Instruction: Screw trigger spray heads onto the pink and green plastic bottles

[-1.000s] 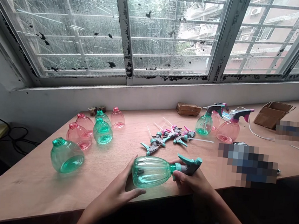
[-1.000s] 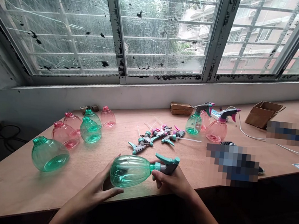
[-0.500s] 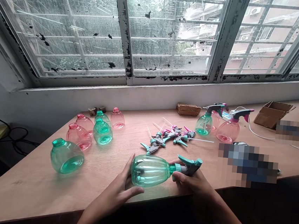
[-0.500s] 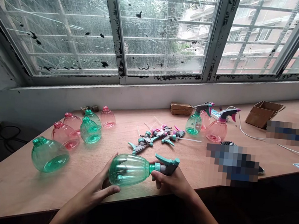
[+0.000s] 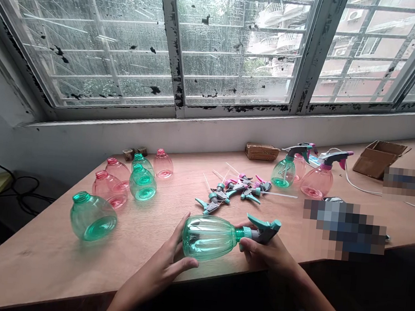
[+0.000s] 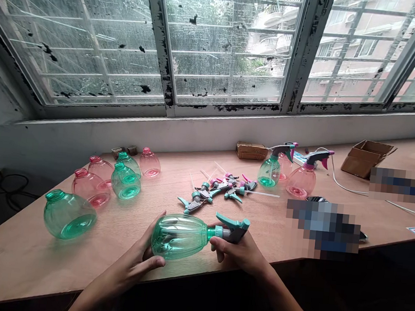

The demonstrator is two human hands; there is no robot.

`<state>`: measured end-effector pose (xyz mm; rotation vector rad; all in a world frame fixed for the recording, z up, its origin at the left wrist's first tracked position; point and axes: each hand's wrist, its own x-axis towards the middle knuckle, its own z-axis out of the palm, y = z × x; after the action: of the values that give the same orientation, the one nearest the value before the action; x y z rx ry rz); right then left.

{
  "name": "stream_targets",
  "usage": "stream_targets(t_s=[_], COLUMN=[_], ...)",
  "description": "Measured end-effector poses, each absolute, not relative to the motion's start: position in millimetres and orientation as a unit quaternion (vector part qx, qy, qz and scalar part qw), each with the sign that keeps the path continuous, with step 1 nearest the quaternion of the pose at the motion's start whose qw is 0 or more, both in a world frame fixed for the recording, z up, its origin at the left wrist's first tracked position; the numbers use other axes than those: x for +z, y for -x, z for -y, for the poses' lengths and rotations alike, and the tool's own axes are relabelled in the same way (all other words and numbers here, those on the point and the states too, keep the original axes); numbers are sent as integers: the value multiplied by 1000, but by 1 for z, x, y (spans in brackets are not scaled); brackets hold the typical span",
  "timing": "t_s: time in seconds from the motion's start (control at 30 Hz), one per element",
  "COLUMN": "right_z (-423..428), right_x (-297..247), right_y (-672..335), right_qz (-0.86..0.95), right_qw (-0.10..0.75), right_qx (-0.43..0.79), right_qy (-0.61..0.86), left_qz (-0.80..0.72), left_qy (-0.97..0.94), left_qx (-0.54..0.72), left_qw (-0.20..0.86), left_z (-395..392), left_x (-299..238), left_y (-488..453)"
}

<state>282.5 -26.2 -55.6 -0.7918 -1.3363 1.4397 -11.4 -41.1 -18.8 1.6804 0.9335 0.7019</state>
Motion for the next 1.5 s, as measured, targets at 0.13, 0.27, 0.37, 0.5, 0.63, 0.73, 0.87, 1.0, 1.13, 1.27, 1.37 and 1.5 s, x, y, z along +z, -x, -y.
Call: stream_targets(t_s=[0.13, 0.27, 0.37, 0.5, 0.63, 0.73, 0.87, 1.0, 1.13, 1.27, 1.37, 1.5], right_z=[27, 26, 25, 25, 26, 25, 26, 27, 27, 27, 26, 26], right_x=[-57, -58, -58, -56, -55, -54, -53, -54, -55, -55, -56, -56], right_y=[-283, -283, -283, -283, -282, -282, -282, -282, -283, -282, -282, -283], right_qz=[552, 551, 553, 557, 560, 559, 557, 556, 552, 553, 555, 558], right_qw=[488, 487, 487, 484, 483, 486, 489, 489, 485, 486, 492, 490], right_qx=[592, 592, 589, 584, 580, 583, 583, 583, 584, 586, 578, 574], right_qy=[326, 330, 333, 338, 342, 334, 331, 336, 345, 340, 340, 345], left_qz=[-418, -432, -421, -410, -401, -420, -422, -399, -392, -418, -411, -393], left_qy=[-723, -749, -736, -712, -718, -736, -732, -715, -713, -721, -727, -719], left_qx=[290, 295, 305, 287, 281, 274, 294, 293, 275, 269, 278, 308], left_qw=[467, 407, 434, 493, 494, 454, 447, 494, 512, 483, 474, 484], left_z=[40, 38, 39, 42, 42, 42, 42, 42, 43, 43, 43, 41], left_x=[-23, -26, -23, -19, -17, -17, -19, -20, -18, -14, -15, -22], left_y=[12, 12, 11, 11, 14, 14, 12, 12, 14, 13, 12, 11])
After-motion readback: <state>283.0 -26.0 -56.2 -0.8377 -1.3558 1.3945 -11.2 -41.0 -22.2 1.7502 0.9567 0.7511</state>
